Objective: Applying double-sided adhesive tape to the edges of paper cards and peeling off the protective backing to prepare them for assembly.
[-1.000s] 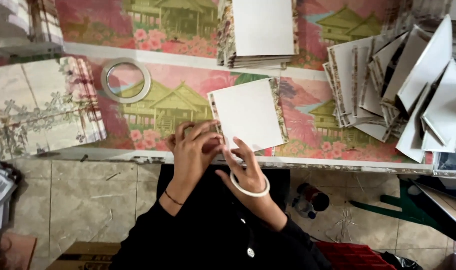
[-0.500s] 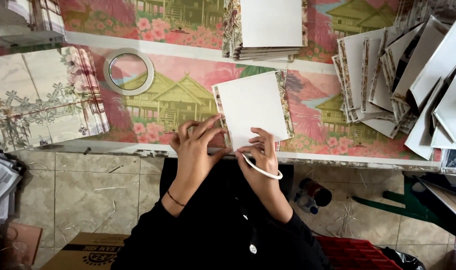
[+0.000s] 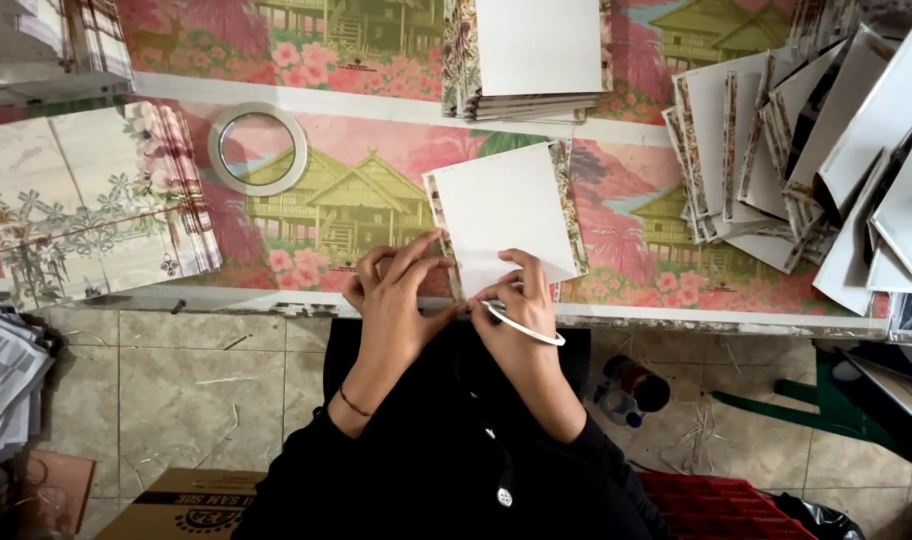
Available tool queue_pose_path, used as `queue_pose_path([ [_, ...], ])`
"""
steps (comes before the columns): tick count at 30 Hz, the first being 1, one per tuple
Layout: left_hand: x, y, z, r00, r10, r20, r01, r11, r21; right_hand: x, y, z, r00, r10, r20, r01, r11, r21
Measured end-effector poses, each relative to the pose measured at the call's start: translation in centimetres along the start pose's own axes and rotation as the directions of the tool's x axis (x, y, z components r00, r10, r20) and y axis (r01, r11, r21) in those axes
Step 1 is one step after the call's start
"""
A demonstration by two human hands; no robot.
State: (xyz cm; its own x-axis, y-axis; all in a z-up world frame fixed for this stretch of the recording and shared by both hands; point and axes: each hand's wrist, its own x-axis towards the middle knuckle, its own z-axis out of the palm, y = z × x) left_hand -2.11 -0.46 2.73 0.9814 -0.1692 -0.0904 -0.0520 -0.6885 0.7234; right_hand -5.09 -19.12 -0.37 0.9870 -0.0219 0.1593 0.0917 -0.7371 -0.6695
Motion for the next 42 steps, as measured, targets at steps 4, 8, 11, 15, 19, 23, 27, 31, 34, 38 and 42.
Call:
queue_pose_path([
  [4, 0.0, -0.5, 0.5, 1.000, 0.016, -0.026, -0.015, 0.999, 0.038, 0.0, 0.3, -0.1, 1.000, -0.028, 0.000, 0.028, 0.999, -0.037],
  [8, 0.1, -2.2, 1.8, 0.999, 0.050, -0.007, -0.049, 0.997, 0.052, 0.3, 1.3, -2.2, 0.999, -0.030, 0.013, 0.028, 0.994, 0.106],
  [11, -0.1, -3.7, 2.8, 0.998, 0.063, -0.005, -0.063, 0.996, 0.064, 1.4, 2.1, -6.3, 1.000, 0.010, -0.016, -0.008, 0.994, 0.105],
  [15, 0.1, -0.1, 0.2, 1.000, 0.010, 0.011, -0.010, 1.000, -0.003, 1.5, 6.6, -9.4, 0.992, 0.040, -0.118, -0.043, 0.999, -0.024],
  [19, 0.0, -2.0, 1.7, 0.998, 0.057, -0.023, -0.054, 0.992, 0.117, 1.2, 8.8, -9.9, 0.984, 0.062, -0.169, -0.072, 0.996, -0.056],
  [23, 0.1, -2.1, 1.8, 0.999, 0.054, -0.001, -0.053, 0.989, 0.135, 1.2, 9.2, -9.5, 0.978, 0.087, -0.189, -0.101, 0.993, -0.064],
  [27, 0.1, -2.1, 1.7, 0.999, 0.020, 0.025, -0.024, 0.987, 0.157, 1.5, 9.0, -9.1, 0.974, 0.106, -0.199, -0.126, 0.988, -0.091],
  [31, 0.2, -0.5, 0.9, 0.999, 0.031, 0.009, -0.032, 0.992, 0.125, 1.0, 9.7, -7.9, 0.977, 0.116, -0.178, -0.141, 0.981, -0.135],
  [34, 0.0, -1.0, 1.3, 0.999, 0.038, 0.006, -0.039, 0.990, 0.137, 0.2, 10.6, -6.7, 0.977, 0.102, -0.188, -0.143, 0.965, -0.220],
  [38, 0.6, -3.8, 1.3, 0.992, -0.096, -0.078, 0.112, 0.965, 0.238, -0.8, 9.1, -5.4, 0.988, 0.089, -0.128, -0.113, 0.975, -0.190],
  [42, 1.0, -7.7, -0.3, 0.969, -0.112, -0.220, 0.174, 0.943, 0.285, -1.5, 5.4, -4.1, 0.993, 0.072, -0.098, -0.080, 0.994, -0.077],
])
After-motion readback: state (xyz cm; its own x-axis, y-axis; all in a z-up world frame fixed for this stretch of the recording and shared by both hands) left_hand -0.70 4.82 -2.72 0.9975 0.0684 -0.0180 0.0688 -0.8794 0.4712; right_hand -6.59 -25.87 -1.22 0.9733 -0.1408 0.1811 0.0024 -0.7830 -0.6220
